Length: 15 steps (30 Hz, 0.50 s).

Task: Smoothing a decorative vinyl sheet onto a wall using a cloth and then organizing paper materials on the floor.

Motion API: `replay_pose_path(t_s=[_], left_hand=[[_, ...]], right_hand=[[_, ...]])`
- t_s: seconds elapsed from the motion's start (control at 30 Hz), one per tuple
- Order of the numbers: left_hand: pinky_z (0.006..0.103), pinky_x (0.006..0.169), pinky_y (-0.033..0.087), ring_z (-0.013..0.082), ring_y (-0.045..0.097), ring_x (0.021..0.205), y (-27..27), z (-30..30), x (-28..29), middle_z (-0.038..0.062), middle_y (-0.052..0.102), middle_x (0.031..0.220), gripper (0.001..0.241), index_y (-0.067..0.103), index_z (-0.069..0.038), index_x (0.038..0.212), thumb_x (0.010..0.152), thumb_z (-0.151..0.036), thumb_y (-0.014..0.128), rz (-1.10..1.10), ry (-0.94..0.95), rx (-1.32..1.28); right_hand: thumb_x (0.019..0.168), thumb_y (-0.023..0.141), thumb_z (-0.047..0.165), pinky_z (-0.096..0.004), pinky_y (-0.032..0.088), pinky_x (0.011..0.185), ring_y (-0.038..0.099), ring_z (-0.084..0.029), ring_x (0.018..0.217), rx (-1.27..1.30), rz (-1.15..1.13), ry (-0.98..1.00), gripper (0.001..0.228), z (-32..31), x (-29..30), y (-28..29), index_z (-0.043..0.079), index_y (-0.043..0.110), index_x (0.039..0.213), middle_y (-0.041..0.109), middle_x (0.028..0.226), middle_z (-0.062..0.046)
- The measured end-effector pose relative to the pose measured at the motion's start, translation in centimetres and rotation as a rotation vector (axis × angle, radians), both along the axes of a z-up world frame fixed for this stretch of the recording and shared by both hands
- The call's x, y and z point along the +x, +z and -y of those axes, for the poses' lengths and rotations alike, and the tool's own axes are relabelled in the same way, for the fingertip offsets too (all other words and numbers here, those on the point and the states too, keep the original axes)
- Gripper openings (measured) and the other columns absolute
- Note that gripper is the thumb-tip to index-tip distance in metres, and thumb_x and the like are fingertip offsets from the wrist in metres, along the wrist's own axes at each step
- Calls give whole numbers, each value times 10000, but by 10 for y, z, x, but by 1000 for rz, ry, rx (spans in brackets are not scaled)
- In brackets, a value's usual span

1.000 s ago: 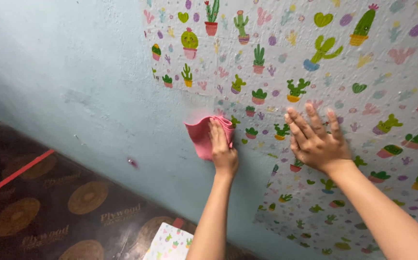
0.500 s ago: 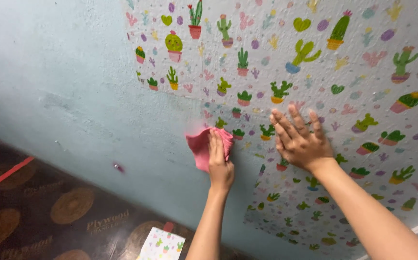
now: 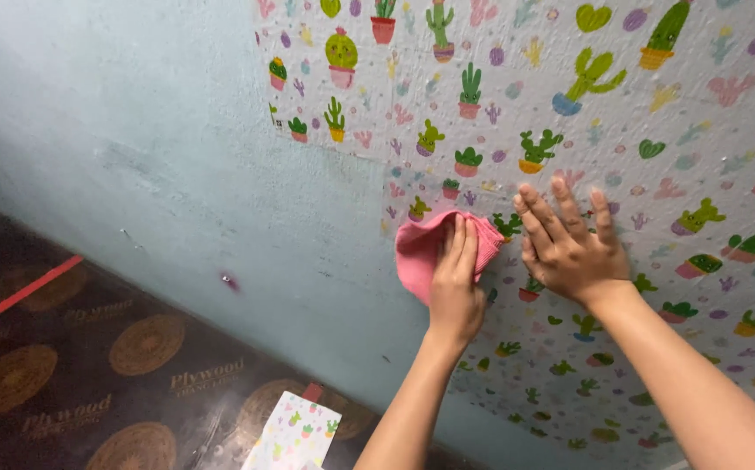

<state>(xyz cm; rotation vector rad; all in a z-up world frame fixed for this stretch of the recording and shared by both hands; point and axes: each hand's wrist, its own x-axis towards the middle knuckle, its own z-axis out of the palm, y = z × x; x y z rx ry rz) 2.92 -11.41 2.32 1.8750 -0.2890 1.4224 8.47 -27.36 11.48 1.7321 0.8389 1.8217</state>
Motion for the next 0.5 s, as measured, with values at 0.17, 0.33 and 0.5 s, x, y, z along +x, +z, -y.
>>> replay_pose_path(t_s=[0.17, 0.33, 0.5], left_hand=[[413, 1044, 429, 262, 517, 1202, 43, 2, -81, 173, 632, 1267, 558, 629, -41, 1353, 819, 72, 512, -405, -515, -549], [371, 652, 592, 228, 690, 707, -56, -6, -47, 160, 735, 895, 750, 674, -6, 1325, 611, 95, 466, -595, -937, -1132], [490, 599, 594, 386, 712, 735, -103, -41, -52, 290, 686, 890, 682, 633, 88, 1282, 614, 172, 521, -583, -1213, -1277]], right_hand=[[881, 460, 394, -529, 215, 1267, 477, -225, 1487, 4, 11, 4, 624, -1, -4, 5, 276, 623, 1471, 558, 1587, 83], [905, 444, 380, -491, 175, 1284, 435, -182, 1517, 22, -9, -19, 614, 0, -6, 3, 292, 587, 1495, 513, 1620, 101], [1046, 358, 126, -503, 36, 1236, 105, -238, 1564, 240, -751, 321, 591, -8, -26, -10, 121, 301, 1634, 144, 1732, -65]])
